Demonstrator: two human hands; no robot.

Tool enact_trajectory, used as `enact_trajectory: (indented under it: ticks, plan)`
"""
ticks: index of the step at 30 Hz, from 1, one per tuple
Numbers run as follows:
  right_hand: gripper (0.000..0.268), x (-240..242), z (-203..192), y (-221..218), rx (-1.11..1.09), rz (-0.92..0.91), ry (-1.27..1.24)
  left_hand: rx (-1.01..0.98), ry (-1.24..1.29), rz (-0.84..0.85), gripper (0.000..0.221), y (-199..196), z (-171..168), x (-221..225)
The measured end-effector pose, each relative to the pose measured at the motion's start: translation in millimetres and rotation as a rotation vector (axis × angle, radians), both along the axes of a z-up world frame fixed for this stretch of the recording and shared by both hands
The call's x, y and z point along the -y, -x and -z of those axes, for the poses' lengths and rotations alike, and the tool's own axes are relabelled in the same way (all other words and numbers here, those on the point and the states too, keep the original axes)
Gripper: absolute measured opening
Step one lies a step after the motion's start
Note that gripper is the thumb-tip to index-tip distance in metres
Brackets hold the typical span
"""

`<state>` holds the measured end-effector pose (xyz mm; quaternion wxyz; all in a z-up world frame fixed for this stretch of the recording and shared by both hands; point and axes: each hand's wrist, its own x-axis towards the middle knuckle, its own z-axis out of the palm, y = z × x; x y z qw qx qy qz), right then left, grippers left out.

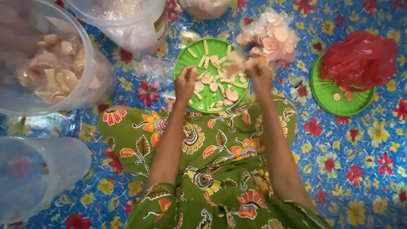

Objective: Sorting and arranging sliced food items onto a plate by hand

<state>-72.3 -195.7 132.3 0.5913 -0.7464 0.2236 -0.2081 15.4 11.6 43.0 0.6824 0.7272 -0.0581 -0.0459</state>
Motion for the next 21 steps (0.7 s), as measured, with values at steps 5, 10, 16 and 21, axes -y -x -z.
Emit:
enact_trajectory:
  ticks: [5, 10, 16, 21]
  plan:
    - [0.006, 51, -61, -27, 0.045, 0.271, -0.290, -0.141, -0.044, 0.052, 0.018, 2, -27, -5]
    - [0.023, 132, 50, -29, 0.236, 0.189, -0.461, -0.128, -0.030, 0.004, 0.015, -4, -11, -5]
    - [0.022, 54, 82, 5, 0.067, 0.222, -0.439, 0.116, 0.084, -0.337, 0.017, -27, -16, -28]
    - [0.026, -20, 68, 23, -0.144, 0.129, -0.504, 0.343, -0.250, -0.496, 0.016, -60, -6, -85]
